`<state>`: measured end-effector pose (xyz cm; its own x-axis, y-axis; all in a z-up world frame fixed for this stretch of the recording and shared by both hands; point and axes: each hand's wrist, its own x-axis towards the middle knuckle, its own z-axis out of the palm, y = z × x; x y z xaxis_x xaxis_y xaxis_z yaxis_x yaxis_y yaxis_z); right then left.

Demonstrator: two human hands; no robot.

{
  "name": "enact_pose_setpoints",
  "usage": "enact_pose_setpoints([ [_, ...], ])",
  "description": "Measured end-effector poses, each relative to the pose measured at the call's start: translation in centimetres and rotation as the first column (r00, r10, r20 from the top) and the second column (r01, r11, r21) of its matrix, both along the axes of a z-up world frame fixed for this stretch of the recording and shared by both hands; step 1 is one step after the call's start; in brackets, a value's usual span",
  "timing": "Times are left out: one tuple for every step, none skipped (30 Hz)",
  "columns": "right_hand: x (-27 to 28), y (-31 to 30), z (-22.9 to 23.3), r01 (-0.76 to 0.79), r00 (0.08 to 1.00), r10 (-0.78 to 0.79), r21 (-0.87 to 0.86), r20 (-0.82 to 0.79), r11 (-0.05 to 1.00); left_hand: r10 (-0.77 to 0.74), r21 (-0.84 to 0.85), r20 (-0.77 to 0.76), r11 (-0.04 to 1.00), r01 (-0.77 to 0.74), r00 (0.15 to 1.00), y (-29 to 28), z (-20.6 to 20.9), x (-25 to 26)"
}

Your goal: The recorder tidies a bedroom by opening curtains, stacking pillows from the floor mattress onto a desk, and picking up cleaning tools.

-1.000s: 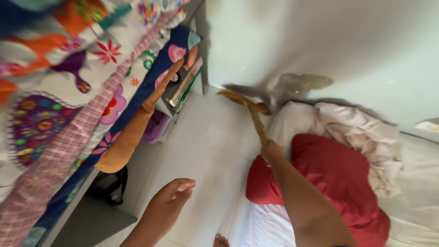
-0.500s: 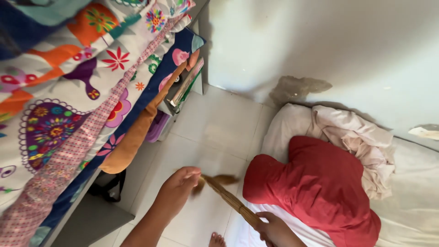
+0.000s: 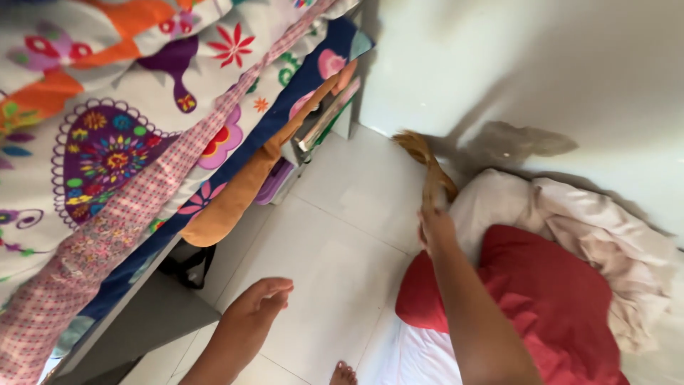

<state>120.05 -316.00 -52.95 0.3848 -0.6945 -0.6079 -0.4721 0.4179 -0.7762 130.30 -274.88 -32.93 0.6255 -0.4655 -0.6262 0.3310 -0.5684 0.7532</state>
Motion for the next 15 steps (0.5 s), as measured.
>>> enact_pose_setpoints([
  [2.9,-0.7,-1.4,-0.013,1.0,0.013,0.004,0.002,1.0,0.013,0.004,0.002,1.0,-0.013,1.0,0.8,-0.7,-0.2],
  [5.8,-1.3,-2.7,-0.027,0.998,0.029,0.023,-0.054,0.999,0.035,-0.003,-0.01,0.999,-0.035,0.999,1.7,-1.3,-0.4],
  [8.5,-1.8,-4.0,-0.04,0.993,0.044,0.041,-0.113,0.998,0.056,-0.011,-0.025,0.998,-0.056,0.998,2.4,-2.0,-0.7],
  [10.4,-1.4,-4.3,-0.052,0.992,0.056,0.045,-0.113,0.998,0.067,-0.007,-0.025,0.998,-0.068,0.997,2.7,-2.3,-0.9],
  [12.0,-0.8,-4.5,-0.117,0.971,0.126,0.054,-0.204,0.992,0.083,0.003,-0.05,0.997,-0.083,0.995,3.2,-2.5,-1.2],
  [13.6,-0.1,-4.7,-0.182,0.936,0.194,0.067,-0.292,0.981,0.098,0.014,-0.075,0.995,-0.097,0.992,3.6,-2.6,-1.5],
  [13.2,1.6,-5.0,-0.189,0.934,0.202,0.073,-0.294,0.979,0.106,0.019,-0.077,0.994,-0.105,0.991,3.8,-2.5,-1.7],
  [13.1,3.4,-5.1,-0.277,0.901,0.284,0.069,-0.326,0.958,0.119,0.044,-0.093,0.992,-0.115,0.989,4.0,-2.2,-2.0],
  [12.8,4.9,-4.8,-0.36,0.862,0.357,0.063,-0.36,0.931,0.128,0.063,-0.108,0.991,-0.121,0.986,4.1,-2.0,-2.2],
  [11.1,6.2,-9.4,-0.439,0.815,0.426,0.06,-0.393,0.896,0.131,0.064,-0.111,0.99,-0.125,0.985,3.9,-1.7,-2.4],
  [10.0,7.7,-13.5,-0.516,0.763,0.488,0.056,-0.424,0.855,0.13,0.081,-0.108,0.989,-0.122,0.986,3.6,-1.4,-2.5],
  [10.0,9.3,-16.9,-0.588,0.705,0.544,0.056,-0.455,0.807,0.13,0.099,-0.106,0.988,-0.119,0.986,3.4,-1.0,-2.7],
  [8.1,12.0,-17.9,-0.588,0.706,0.543,0.05,-0.456,0.807,0.13,0.093,-0.104,0.988,-0.12,0.986,2.8,-0.6,-2.7],
  [6.2,14.8,-18.8,-0.722,0.608,0.615,-0.028,-0.503,0.691,0.115,0.1,-0.091,0.989,-0.106,0.989,2.3,-0.3,-2.8],
  [4.2,17.2,-19.8,-0.831,0.501,0.659,-0.098,-0.56,0.548,0.098,0.103,-0.078,0.991,-0.09,0.992,1.7,0.1,-2.9],
])
